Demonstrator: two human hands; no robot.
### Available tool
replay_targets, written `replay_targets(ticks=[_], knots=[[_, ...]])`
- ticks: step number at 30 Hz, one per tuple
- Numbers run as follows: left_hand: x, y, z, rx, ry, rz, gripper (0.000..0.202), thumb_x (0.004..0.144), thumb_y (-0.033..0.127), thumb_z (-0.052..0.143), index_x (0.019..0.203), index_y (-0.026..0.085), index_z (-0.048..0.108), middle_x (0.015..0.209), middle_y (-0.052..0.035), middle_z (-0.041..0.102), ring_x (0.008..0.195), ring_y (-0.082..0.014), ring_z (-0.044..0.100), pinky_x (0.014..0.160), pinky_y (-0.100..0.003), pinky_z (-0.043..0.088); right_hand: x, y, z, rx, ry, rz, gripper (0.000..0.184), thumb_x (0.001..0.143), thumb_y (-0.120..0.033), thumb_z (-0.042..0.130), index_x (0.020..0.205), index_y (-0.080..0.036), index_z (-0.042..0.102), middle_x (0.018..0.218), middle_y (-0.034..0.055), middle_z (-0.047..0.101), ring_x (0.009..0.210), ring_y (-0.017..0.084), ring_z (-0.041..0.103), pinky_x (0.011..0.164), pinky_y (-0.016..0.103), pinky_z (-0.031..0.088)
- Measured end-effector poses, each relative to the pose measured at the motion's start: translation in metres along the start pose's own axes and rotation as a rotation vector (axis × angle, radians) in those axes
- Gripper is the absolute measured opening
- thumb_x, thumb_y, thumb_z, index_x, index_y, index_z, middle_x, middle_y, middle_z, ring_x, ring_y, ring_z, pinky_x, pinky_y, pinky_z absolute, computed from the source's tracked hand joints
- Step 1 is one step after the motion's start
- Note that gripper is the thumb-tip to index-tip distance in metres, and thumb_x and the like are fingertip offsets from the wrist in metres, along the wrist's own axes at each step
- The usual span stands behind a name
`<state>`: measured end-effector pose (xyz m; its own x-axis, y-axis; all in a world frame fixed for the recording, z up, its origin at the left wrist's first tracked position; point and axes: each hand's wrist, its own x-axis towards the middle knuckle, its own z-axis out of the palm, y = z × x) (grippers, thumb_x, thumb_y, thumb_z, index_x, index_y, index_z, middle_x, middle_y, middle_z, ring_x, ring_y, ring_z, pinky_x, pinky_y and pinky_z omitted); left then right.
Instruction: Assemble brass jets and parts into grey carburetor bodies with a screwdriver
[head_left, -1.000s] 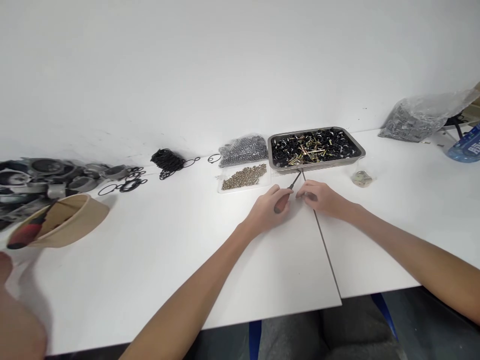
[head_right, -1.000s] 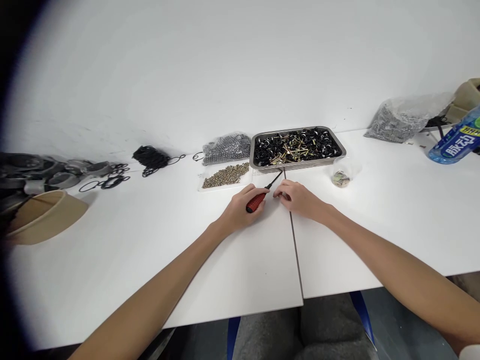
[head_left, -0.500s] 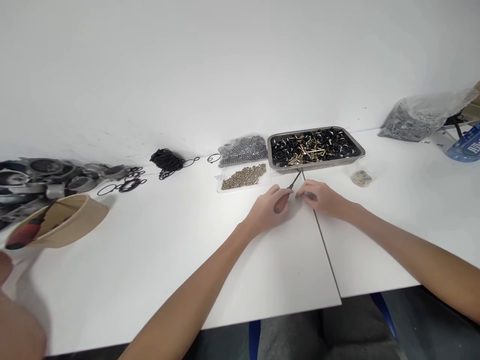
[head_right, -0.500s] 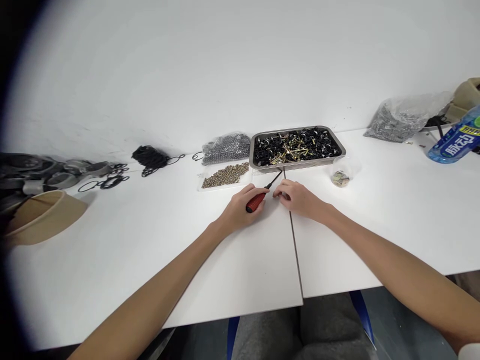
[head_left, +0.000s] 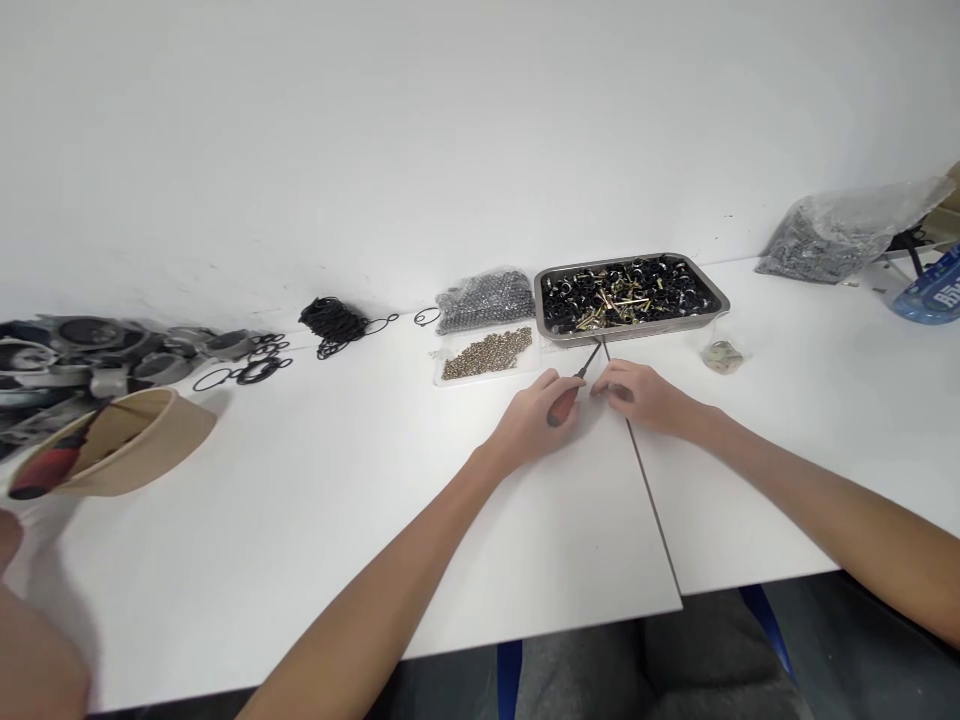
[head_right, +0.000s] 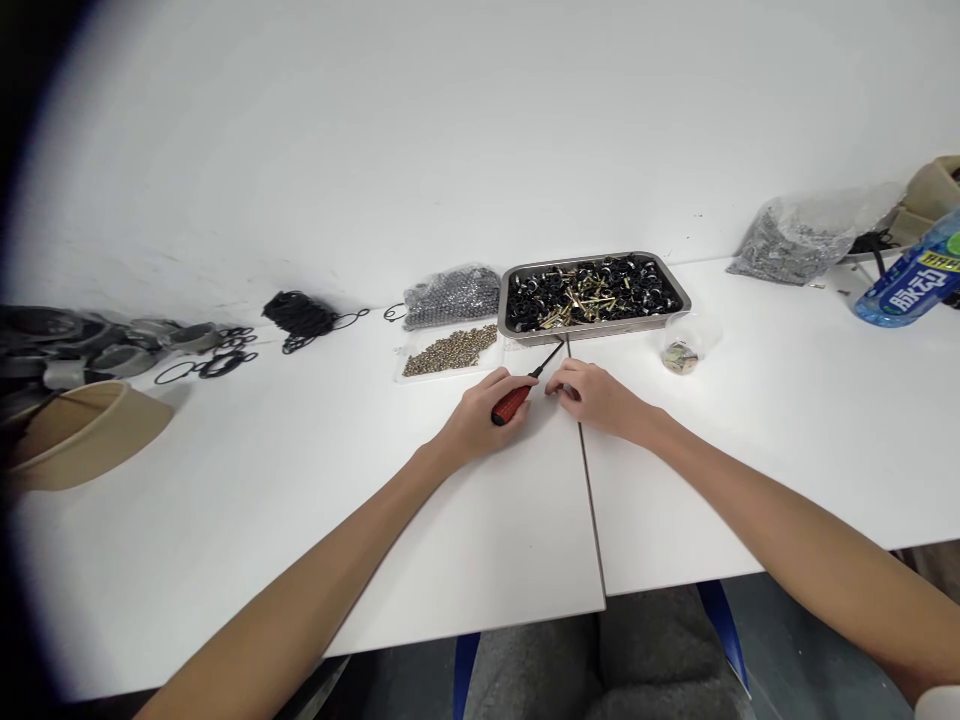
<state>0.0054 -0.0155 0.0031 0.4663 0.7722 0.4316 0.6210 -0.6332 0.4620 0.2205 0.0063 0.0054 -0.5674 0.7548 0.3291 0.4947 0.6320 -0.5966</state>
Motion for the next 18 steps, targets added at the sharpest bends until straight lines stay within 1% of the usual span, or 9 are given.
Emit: replay_targets(ticks=[5, 11, 18], knots=[[-0.0001, 0.0005, -0.0004, 0.010, -0.010, -0.009, 0.029, 0.084, 0.021, 0.051, 0.111, 0.018, 0.060, 0.084, -0.0036, 0.056, 0.066, -0.0110, 0.051, 0.062, -0.024, 0.044, -0.0007, -0.0011, -0.0011, -0.009, -0.009, 0.007, 0.027, 0.079, -0.004, 0.045, 0.090, -0.018, 0.066, 0.092, 0.0048, 0.064, 0.076, 0.014, 0.058, 0.071, 0.029, 0.047], [-0.0004, 0.0006, -0.0004, -0.007, -0.009, -0.011, 0.030, 0.083, 0.021, 0.051, 0.112, 0.017, 0.060, 0.084, -0.0040, 0.055, 0.068, -0.0121, 0.053, 0.063, -0.025, 0.045, -0.0003, -0.0005, -0.0007, -0.007, -0.009, 0.002, 0.027, 0.079, -0.004, 0.045, 0.090, -0.017, 0.066, 0.093, 0.0049, 0.064, 0.077, 0.014, 0.058, 0.071, 0.028, 0.046], [-0.0004, 0.0002, -0.0001, 0.006, -0.011, -0.010, 0.029, 0.084, 0.021, 0.051, 0.112, 0.018, 0.060, 0.084, -0.0035, 0.055, 0.066, -0.0110, 0.051, 0.062, -0.024, 0.045, -0.0002, -0.0015, -0.0010, -0.005, -0.009, -0.003, 0.026, 0.081, -0.005, 0.045, 0.090, -0.018, 0.066, 0.092, 0.0052, 0.063, 0.077, 0.014, 0.058, 0.071, 0.029, 0.047]])
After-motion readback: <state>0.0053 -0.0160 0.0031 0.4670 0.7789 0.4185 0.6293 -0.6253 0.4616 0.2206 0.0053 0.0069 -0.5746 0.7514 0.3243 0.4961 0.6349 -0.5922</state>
